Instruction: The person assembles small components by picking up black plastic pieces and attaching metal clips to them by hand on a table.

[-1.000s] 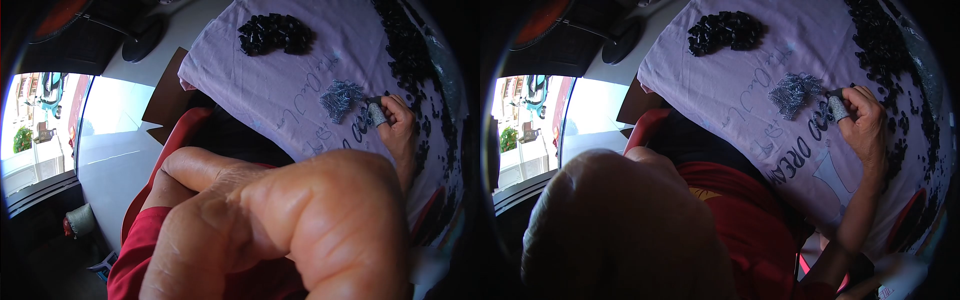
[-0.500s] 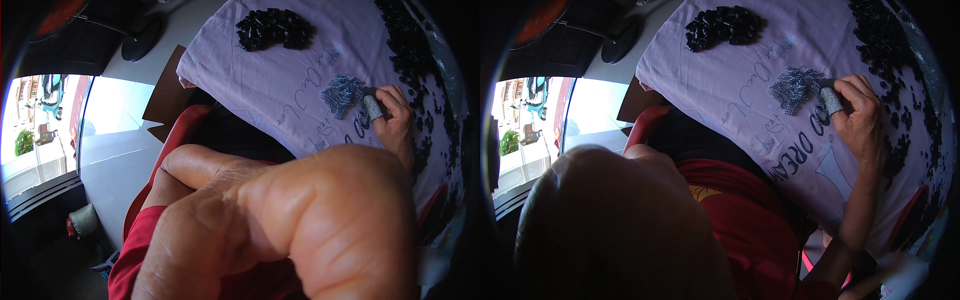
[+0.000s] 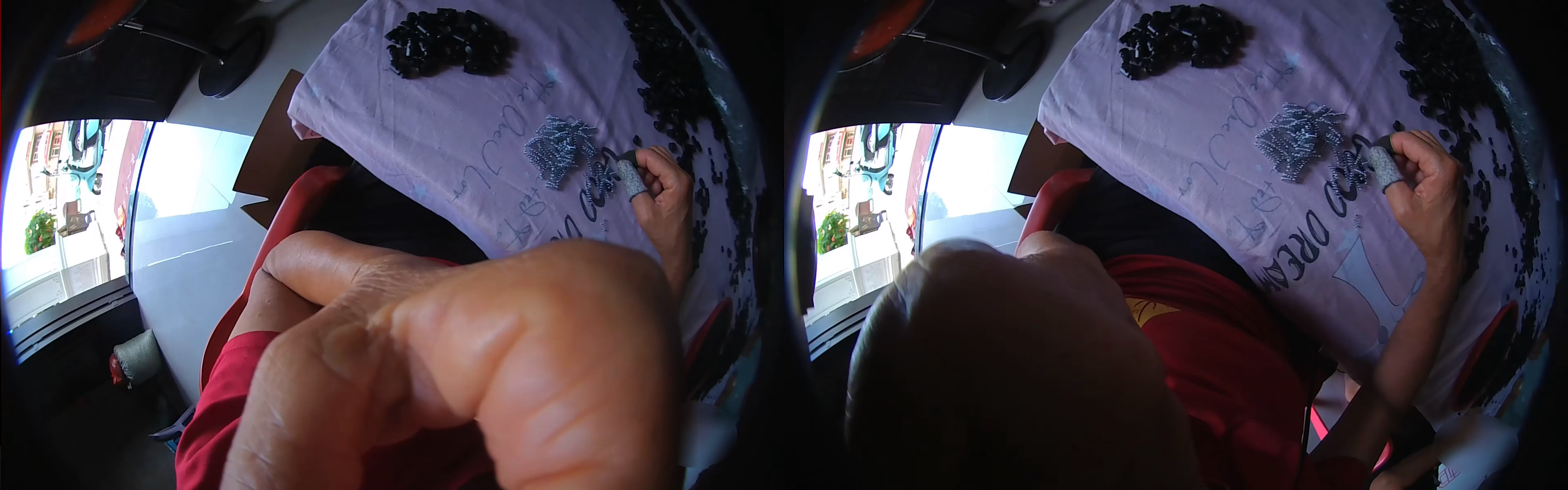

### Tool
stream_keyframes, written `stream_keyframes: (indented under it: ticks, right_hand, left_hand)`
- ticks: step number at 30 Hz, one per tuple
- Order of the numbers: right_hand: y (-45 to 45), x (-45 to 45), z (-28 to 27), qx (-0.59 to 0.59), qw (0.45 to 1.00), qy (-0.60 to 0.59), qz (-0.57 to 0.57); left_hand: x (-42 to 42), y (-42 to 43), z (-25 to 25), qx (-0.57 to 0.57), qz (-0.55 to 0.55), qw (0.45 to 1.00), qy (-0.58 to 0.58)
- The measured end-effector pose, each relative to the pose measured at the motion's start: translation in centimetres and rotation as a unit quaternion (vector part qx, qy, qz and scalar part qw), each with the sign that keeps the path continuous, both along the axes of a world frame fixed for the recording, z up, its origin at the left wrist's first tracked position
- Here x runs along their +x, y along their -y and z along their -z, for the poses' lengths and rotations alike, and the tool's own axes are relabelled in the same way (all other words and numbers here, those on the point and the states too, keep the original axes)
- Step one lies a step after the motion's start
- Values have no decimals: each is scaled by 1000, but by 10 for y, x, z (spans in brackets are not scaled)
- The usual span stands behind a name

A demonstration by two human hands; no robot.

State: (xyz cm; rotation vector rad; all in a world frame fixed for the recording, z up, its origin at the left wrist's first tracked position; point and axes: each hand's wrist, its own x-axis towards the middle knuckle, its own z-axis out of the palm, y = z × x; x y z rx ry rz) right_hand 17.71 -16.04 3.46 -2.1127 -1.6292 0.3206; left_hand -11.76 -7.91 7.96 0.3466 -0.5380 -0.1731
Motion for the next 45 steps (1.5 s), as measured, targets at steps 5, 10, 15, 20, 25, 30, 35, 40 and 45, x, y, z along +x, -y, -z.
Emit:
stream_keyframes:
  ticks: [5, 10, 15, 20, 25, 30, 35, 40, 45]
  right_hand:
    - [-3, -10, 8, 11, 1000, -6, -25]
    - [-5, -9, 8, 6, 1000, -10, -23]
    - [-2, -2, 12, 27, 999, -14, 25]
    - [1, 9, 8, 101, 991, 35, 82]
    - [9, 30, 14, 86, 986, 26, 142]
    - [9, 14, 9, 77, 989, 49, 117]
    - [0, -10, -4, 17, 1000, 20, -2]
    - [-3, -11, 0, 51, 998, 40, -22]
    - [3, -4, 6, 70, 996, 40, 45]
  left_hand:
    - [4, 2, 1, 2, -2, 1000, 0]
    - [6, -3, -2, 5, 1, 1000, 3]
    - [15, -14, -8, 29, -17, 999, -8]
    - [44, -52, -22, 86, -138, 985, -61]
    - [94, -88, 18, 217, -317, 920, -71]
    - [112, -96, 57, 517, -517, 681, -45]
    - [115, -100, 71, 604, -529, 593, -68]
    - [115, -100, 78, 600, -518, 604, -90]
    - [116, -99, 81, 531, -495, 676, -126]
